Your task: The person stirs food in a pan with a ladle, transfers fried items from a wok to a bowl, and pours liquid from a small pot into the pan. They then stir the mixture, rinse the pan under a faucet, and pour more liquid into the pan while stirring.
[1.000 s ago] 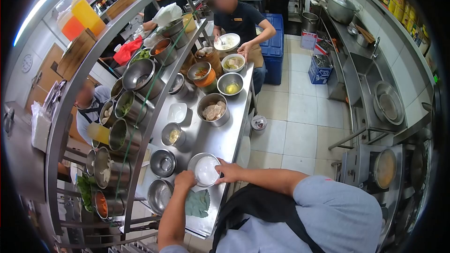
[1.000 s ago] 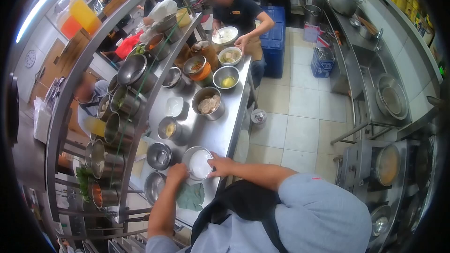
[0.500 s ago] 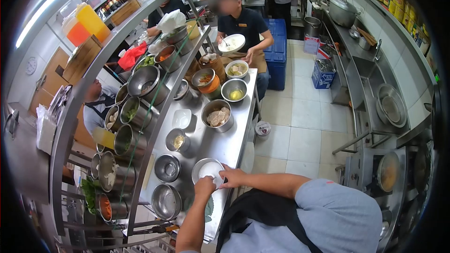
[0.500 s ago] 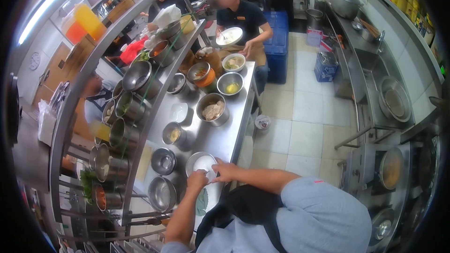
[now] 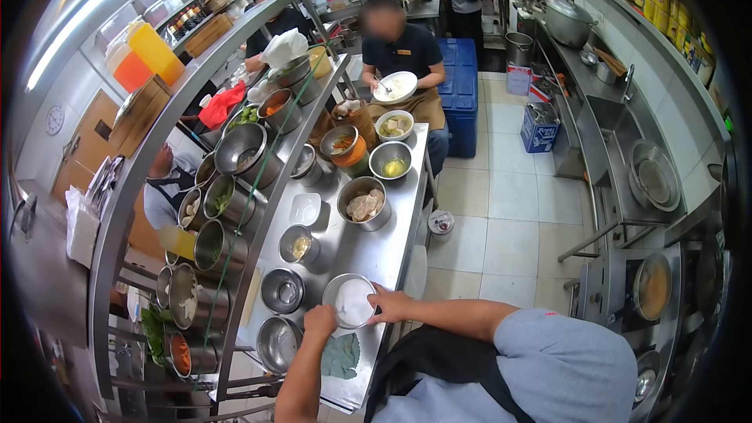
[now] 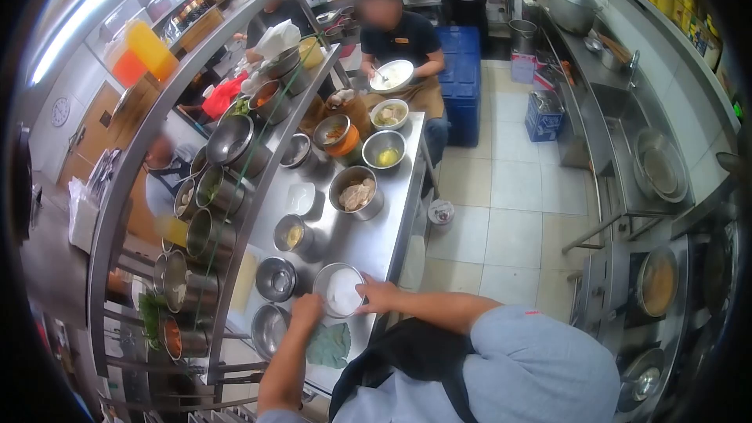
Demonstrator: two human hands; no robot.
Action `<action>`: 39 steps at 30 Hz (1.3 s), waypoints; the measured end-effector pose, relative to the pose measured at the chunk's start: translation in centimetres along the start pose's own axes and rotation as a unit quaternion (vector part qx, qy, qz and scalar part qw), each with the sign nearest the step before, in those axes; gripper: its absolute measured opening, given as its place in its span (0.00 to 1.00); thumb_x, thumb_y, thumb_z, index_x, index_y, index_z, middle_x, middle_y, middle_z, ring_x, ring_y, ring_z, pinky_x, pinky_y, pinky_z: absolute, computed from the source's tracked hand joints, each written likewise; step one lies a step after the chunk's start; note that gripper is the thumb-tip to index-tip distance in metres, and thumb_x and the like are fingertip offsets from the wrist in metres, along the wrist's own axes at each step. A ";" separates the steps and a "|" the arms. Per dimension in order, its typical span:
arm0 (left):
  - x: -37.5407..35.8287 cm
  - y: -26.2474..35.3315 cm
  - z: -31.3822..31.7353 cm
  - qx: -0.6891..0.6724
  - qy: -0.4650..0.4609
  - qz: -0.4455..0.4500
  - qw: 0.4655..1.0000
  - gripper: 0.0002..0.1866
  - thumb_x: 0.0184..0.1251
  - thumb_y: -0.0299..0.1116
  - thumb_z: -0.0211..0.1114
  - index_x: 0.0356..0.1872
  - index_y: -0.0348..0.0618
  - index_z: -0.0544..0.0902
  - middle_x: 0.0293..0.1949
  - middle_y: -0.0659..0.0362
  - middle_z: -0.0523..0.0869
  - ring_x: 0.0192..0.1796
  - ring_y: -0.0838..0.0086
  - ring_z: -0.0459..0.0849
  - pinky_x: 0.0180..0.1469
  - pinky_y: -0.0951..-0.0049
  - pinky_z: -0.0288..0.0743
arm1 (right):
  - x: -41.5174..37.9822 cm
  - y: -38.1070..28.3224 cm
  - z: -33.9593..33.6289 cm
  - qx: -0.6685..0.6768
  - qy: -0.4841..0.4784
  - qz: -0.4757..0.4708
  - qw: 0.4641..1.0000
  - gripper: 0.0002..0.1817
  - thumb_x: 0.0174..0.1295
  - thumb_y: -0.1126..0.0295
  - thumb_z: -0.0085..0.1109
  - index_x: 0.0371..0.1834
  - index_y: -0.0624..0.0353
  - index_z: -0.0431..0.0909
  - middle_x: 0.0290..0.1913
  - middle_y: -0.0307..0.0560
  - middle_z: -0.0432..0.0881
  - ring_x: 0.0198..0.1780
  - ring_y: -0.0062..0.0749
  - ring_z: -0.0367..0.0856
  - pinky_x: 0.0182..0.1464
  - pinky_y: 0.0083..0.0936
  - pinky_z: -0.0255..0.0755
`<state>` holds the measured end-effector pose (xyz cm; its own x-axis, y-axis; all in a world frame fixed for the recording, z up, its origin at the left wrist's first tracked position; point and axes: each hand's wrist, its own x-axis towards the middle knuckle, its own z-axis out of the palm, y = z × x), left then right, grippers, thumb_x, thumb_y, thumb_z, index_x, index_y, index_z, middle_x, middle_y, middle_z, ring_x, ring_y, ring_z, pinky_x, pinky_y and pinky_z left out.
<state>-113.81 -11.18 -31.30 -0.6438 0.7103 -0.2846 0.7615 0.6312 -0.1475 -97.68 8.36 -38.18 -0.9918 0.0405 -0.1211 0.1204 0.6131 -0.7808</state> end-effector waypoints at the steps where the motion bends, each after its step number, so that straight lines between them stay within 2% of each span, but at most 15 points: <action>1: -0.7 0.4 -0.2 -0.039 -0.028 0.008 0.999 0.10 0.60 0.36 0.63 0.37 0.49 0.90 0.37 0.48 0.90 0.41 0.54 0.90 0.45 0.56 0.83 | 0.1 0.0 -0.1 -0.004 -0.008 0.010 1.000 0.30 0.55 0.37 0.66 0.43 0.50 0.71 0.77 0.63 0.53 0.62 0.61 0.75 0.57 0.49 0.73; 2: -1.1 0.9 -0.3 -0.078 -0.055 0.015 0.995 0.11 0.58 0.36 0.64 0.39 0.51 0.91 0.37 0.48 0.90 0.42 0.54 0.90 0.47 0.55 0.83 | 0.1 0.0 -0.2 -0.004 -0.005 0.010 1.000 0.30 0.55 0.37 0.66 0.43 0.50 0.71 0.77 0.63 0.53 0.62 0.61 0.75 0.57 0.49 0.73; 5: -1.4 2.4 0.6 -0.067 -0.035 0.017 0.997 0.12 0.56 0.36 0.65 0.41 0.55 0.91 0.37 0.49 0.90 0.43 0.55 0.90 0.48 0.56 0.83 | -0.1 -0.4 -0.5 -0.003 0.000 0.005 1.000 0.29 0.54 0.40 0.68 0.46 0.51 0.73 0.77 0.65 0.53 0.61 0.61 0.76 0.58 0.47 0.72; 9: -1.0 3.8 0.5 -0.102 0.009 0.034 0.994 0.13 0.52 0.35 0.69 0.40 0.52 0.91 0.38 0.49 0.90 0.42 0.56 0.90 0.47 0.56 0.83 | -0.2 -0.4 -0.2 -0.005 -0.001 0.010 1.000 0.29 0.54 0.39 0.68 0.44 0.50 0.73 0.78 0.64 0.53 0.61 0.60 0.77 0.57 0.47 0.73; 13: 0.4 5.9 -1.2 -0.075 0.010 0.016 0.997 0.10 0.55 0.34 0.66 0.37 0.46 0.90 0.36 0.46 0.90 0.39 0.53 0.90 0.43 0.55 0.83 | 0.1 0.0 0.3 -0.010 0.021 -0.005 1.000 0.30 0.53 0.38 0.68 0.43 0.51 0.72 0.78 0.63 0.54 0.59 0.58 0.79 0.56 0.46 0.75; 14: 0.5 6.2 -1.7 -0.068 0.015 0.027 0.997 0.10 0.59 0.33 0.62 0.35 0.43 0.89 0.35 0.46 0.89 0.38 0.53 0.90 0.41 0.55 0.83 | 0.2 0.1 0.2 -0.012 0.020 -0.008 1.000 0.30 0.53 0.38 0.68 0.43 0.51 0.72 0.78 0.63 0.54 0.59 0.58 0.79 0.56 0.46 0.75; 16: 1.5 6.3 -0.8 -0.053 0.038 0.022 0.998 0.11 0.61 0.33 0.60 0.35 0.43 0.89 0.35 0.47 0.90 0.38 0.53 0.90 0.41 0.55 0.83 | -0.1 -0.7 -0.7 0.016 -0.021 0.021 0.999 0.28 0.54 0.41 0.68 0.45 0.51 0.73 0.78 0.66 0.52 0.67 0.59 0.72 0.62 0.45 0.72; 20: 2.7 4.9 -0.3 -0.001 0.066 -0.008 0.998 0.13 0.65 0.32 0.55 0.35 0.43 0.89 0.35 0.49 0.90 0.39 0.55 0.91 0.41 0.57 0.84 | -0.3 -0.6 -0.8 0.014 -0.012 0.021 1.000 0.28 0.55 0.41 0.68 0.45 0.51 0.74 0.78 0.67 0.52 0.68 0.58 0.71 0.62 0.45 0.71; 22: 2.4 3.3 -0.4 0.013 0.061 -0.015 0.998 0.13 0.65 0.32 0.55 0.35 0.44 0.89 0.35 0.49 0.90 0.39 0.55 0.91 0.41 0.58 0.84 | -0.2 -0.3 -0.2 -0.011 0.025 -0.001 1.000 0.29 0.54 0.38 0.68 0.43 0.50 0.72 0.78 0.62 0.54 0.60 0.57 0.78 0.56 0.46 0.74; 23: 2.3 2.5 -0.4 0.025 0.055 -0.024 0.998 0.12 0.65 0.32 0.55 0.35 0.45 0.89 0.35 0.49 0.90 0.39 0.56 0.91 0.42 0.58 0.84 | -0.2 -0.2 -0.2 -0.010 0.026 0.000 1.000 0.29 0.54 0.38 0.68 0.43 0.50 0.72 0.78 0.62 0.54 0.60 0.57 0.78 0.56 0.46 0.74; 25: 1.2 1.7 -1.4 0.029 0.040 -0.025 0.998 0.13 0.66 0.32 0.54 0.35 0.45 0.89 0.36 0.48 0.90 0.40 0.56 0.91 0.42 0.58 0.84 | -0.4 -0.7 -1.0 0.002 -0.021 0.021 1.000 0.29 0.55 0.40 0.67 0.46 0.53 0.74 0.78 0.68 0.51 0.67 0.58 0.72 0.61 0.45 0.72; 28: -0.5 1.0 -0.8 0.043 -0.002 -0.006 0.999 0.12 0.65 0.33 0.57 0.36 0.45 0.89 0.38 0.47 0.90 0.41 0.55 0.90 0.44 0.58 0.84 | -0.6 -1.0 -1.2 0.004 -0.024 0.022 0.999 0.30 0.56 0.40 0.67 0.47 0.53 0.73 0.78 0.68 0.51 0.65 0.58 0.74 0.60 0.45 0.73; 33: -2.0 3.3 -0.5 -0.065 -0.061 0.002 0.996 0.10 0.59 0.37 0.65 0.38 0.48 0.90 0.39 0.47 0.89 0.43 0.54 0.90 0.47 0.56 0.83 | -0.2 -0.4 -0.6 0.001 -0.010 0.012 1.000 0.30 0.55 0.39 0.67 0.45 0.51 0.73 0.78 0.66 0.53 0.61 0.58 0.77 0.57 0.46 0.74; 34: -1.9 4.0 -0.5 -0.068 -0.045 0.016 0.997 0.10 0.57 0.36 0.66 0.38 0.49 0.90 0.38 0.48 0.89 0.42 0.55 0.90 0.46 0.55 0.83 | -0.1 -0.1 -0.2 -0.006 0.009 0.005 1.000 0.30 0.54 0.38 0.68 0.44 0.50 0.72 0.78 0.63 0.54 0.59 0.59 0.79 0.54 0.47 0.76; 39: -0.2 6.6 -0.6 -0.088 0.022 0.025 0.996 0.09 0.57 0.35 0.64 0.35 0.46 0.89 0.34 0.47 0.89 0.39 0.54 0.90 0.42 0.54 0.82 | 0.3 0.3 0.5 0.001 0.006 -0.003 1.000 0.29 0.54 0.39 0.68 0.43 0.51 0.72 0.77 0.65 0.54 0.60 0.59 0.78 0.55 0.47 0.75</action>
<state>-108.71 -6.92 -31.68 -0.6114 0.7527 -0.2441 0.7702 0.6369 0.0348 -97.94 8.19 -38.77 -0.9929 0.0459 -0.1098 0.1149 0.6119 -0.7826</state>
